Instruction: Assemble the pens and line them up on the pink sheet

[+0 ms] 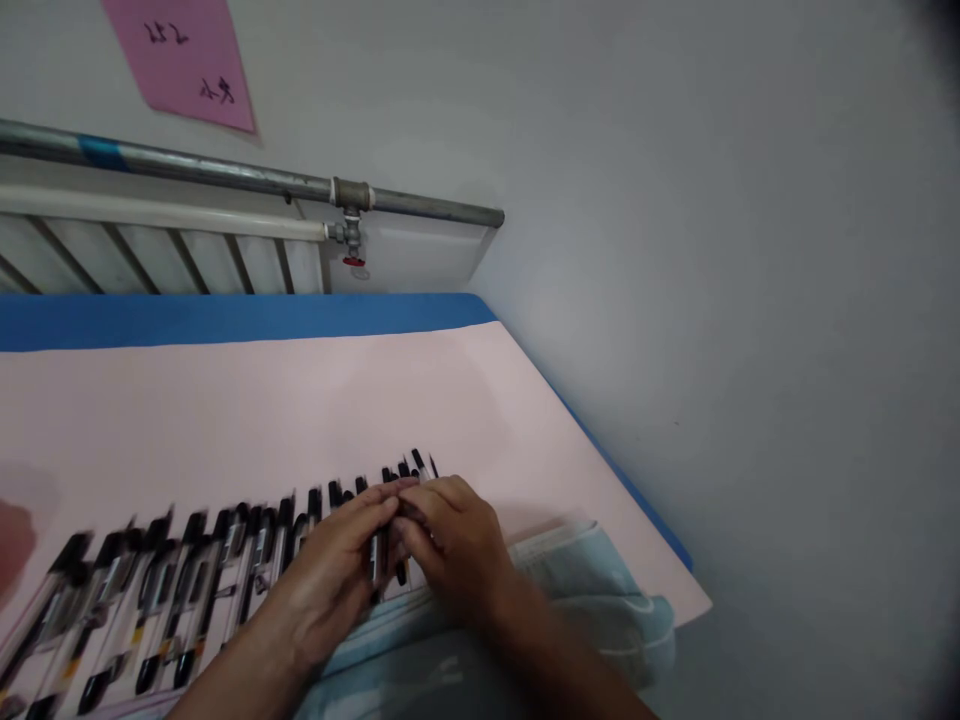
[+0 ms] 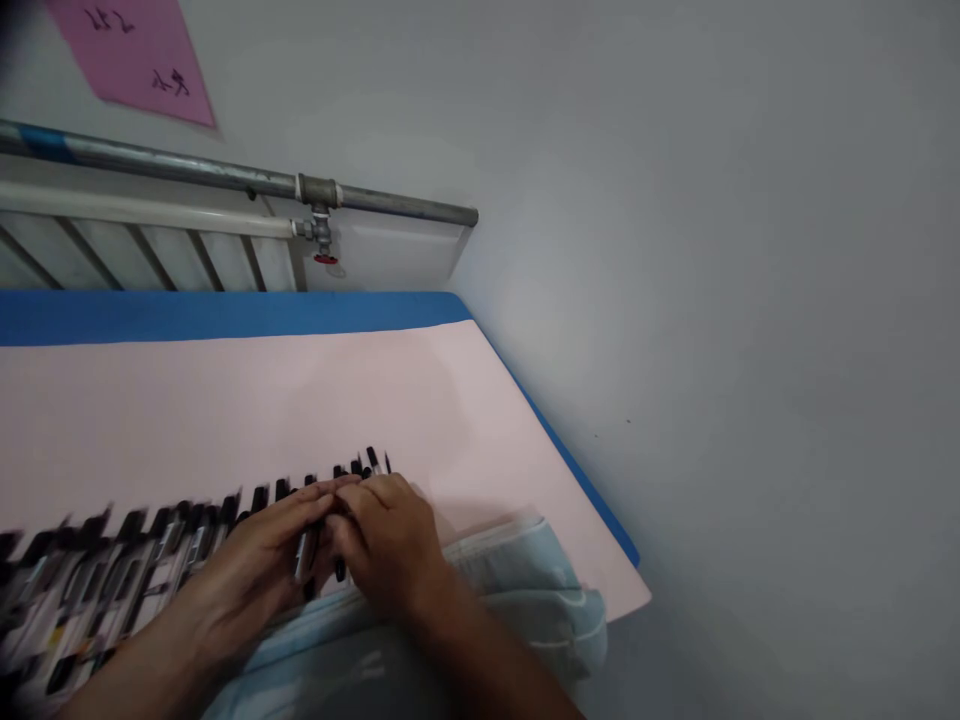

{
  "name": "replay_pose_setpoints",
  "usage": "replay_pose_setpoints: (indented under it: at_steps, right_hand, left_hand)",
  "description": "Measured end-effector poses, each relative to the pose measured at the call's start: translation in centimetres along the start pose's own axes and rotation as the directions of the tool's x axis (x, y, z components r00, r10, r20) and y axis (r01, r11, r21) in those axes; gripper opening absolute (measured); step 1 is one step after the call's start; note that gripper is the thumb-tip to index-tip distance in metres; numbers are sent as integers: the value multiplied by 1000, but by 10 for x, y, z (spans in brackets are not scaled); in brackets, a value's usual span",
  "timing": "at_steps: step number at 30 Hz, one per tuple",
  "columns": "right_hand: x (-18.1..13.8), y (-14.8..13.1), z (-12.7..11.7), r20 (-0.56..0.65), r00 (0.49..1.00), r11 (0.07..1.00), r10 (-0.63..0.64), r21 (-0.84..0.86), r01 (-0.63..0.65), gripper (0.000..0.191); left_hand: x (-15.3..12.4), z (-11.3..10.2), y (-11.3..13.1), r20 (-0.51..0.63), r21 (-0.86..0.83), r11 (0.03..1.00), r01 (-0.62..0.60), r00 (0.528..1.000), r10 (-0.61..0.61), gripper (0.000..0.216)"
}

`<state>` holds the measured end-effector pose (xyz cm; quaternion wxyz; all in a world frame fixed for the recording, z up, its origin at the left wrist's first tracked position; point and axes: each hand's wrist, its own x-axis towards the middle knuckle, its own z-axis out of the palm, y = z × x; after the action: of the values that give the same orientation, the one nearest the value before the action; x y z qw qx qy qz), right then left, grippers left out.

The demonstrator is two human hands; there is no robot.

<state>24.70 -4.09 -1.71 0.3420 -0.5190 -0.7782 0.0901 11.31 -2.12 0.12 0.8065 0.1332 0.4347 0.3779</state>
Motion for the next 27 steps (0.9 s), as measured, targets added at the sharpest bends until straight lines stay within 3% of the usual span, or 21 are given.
replay_pose_setpoints:
  at_steps: [3,6,9,11,15,18,20,24,27]
  right_hand:
    - [0,-3,5,16,999,997,-32,-74,33,14]
    - [0,2,2,23,1000,1000,-6,-5,6,14]
    - [2,18,-6,-72,978,979,198,70,-193,13]
    - [4,33,-10,-93,944,949,316,29,-315,13]
    - [5,53,-12,80,933,931,352,-132,-340,15]
    - [6,55,-11,116,918,918,380,-166,-359,14]
    - [9,56,-11,129,924,929,359,-142,-341,16]
    - [23,64,-12,203,960,979,194,-110,-174,22]
    - [36,67,-8,283,954,990,102,-122,-70,30]
  left_hand:
    - [-3,3,-4,2,-1,1000,11,1000,-11,23]
    - [-5,7,-3,-37,23,1000,1,999,0,24]
    - [-4,7,1,-39,59,997,-50,998,53,23]
    - [-1,3,6,-35,87,990,-112,993,115,22]
    - [5,-5,16,-54,131,969,-210,974,219,23]
    - [6,-9,25,-76,140,963,-229,967,241,23]
    - [5,-11,30,-85,132,962,-237,965,250,23]
    - [6,-17,37,-107,112,954,-279,951,290,22]
    - [8,-22,40,-109,106,946,-305,943,316,22]
